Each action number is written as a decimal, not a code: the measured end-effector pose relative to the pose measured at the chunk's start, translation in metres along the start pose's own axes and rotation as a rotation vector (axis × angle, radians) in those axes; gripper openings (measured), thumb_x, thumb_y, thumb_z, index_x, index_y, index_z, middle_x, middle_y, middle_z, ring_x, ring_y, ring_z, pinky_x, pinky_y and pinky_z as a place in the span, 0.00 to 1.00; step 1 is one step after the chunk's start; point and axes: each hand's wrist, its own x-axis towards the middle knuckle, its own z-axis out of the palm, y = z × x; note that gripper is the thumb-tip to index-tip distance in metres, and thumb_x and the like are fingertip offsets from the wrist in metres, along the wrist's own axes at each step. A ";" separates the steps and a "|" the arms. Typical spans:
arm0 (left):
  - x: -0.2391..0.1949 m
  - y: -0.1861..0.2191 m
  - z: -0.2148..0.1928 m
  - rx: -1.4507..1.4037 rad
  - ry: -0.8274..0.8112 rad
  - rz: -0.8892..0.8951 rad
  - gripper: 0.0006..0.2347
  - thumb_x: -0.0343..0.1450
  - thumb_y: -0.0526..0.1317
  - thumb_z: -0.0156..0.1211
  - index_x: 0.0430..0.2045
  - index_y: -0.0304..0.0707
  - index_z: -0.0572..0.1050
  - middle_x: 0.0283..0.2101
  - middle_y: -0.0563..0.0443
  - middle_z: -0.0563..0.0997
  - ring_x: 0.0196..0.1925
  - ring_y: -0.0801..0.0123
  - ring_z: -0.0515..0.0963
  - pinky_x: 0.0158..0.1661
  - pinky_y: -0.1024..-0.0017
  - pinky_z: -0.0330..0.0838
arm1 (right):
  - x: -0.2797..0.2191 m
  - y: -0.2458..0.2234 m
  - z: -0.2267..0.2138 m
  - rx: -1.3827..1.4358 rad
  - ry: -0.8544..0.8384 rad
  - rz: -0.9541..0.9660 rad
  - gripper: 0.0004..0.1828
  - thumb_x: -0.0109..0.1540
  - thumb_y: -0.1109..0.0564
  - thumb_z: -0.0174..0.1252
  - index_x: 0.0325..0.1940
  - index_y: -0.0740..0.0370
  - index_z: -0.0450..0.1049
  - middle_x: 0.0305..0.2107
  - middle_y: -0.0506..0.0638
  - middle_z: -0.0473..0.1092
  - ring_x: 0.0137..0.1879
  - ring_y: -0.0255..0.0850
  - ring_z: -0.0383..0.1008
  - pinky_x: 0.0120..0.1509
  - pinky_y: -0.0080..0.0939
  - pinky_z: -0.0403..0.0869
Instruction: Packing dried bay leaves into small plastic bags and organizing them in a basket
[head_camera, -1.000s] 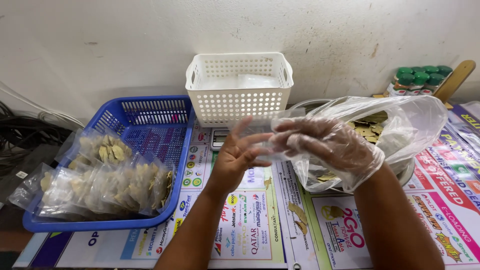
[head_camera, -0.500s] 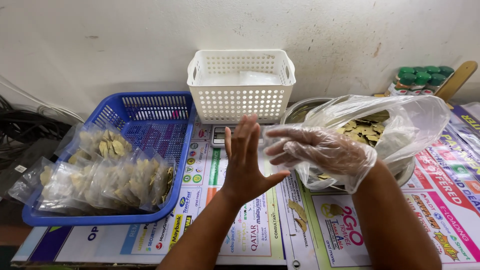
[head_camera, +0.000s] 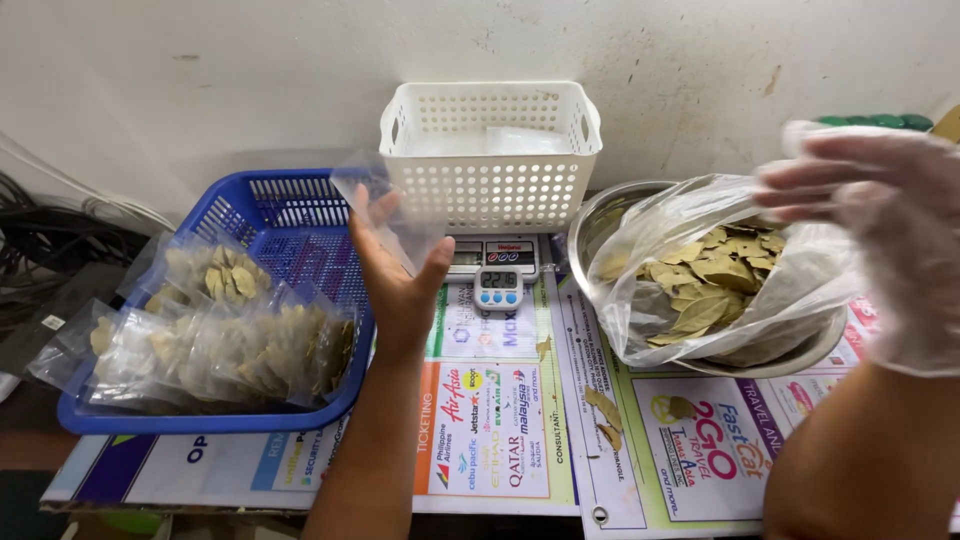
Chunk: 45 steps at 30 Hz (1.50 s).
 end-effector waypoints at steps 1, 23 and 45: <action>-0.001 -0.002 0.000 0.003 0.003 -0.002 0.39 0.66 0.45 0.64 0.69 0.30 0.46 0.62 0.36 0.65 0.71 0.48 0.63 0.74 0.54 0.55 | -0.004 0.027 -0.023 0.002 -0.004 0.000 0.23 0.73 0.57 0.40 0.69 0.76 0.62 0.52 0.69 0.72 0.56 0.56 0.80 0.58 0.45 0.80; -0.074 -0.010 0.060 0.241 -0.514 0.389 0.38 0.62 0.52 0.71 0.63 0.37 0.58 0.63 0.39 0.66 0.69 0.47 0.66 0.70 0.38 0.53 | 0.048 0.017 -0.004 -0.921 -0.474 1.091 0.29 0.55 0.43 0.67 0.61 0.41 0.80 0.51 0.48 0.81 0.57 0.46 0.78 0.63 0.40 0.71; -0.072 -0.013 0.060 0.218 -0.545 0.269 0.39 0.59 0.45 0.75 0.64 0.35 0.60 0.61 0.38 0.67 0.69 0.41 0.64 0.68 0.31 0.39 | 0.074 0.148 -0.001 -1.006 -0.891 0.757 0.45 0.51 0.20 0.63 0.58 0.54 0.78 0.48 0.62 0.80 0.60 0.59 0.77 0.64 0.59 0.74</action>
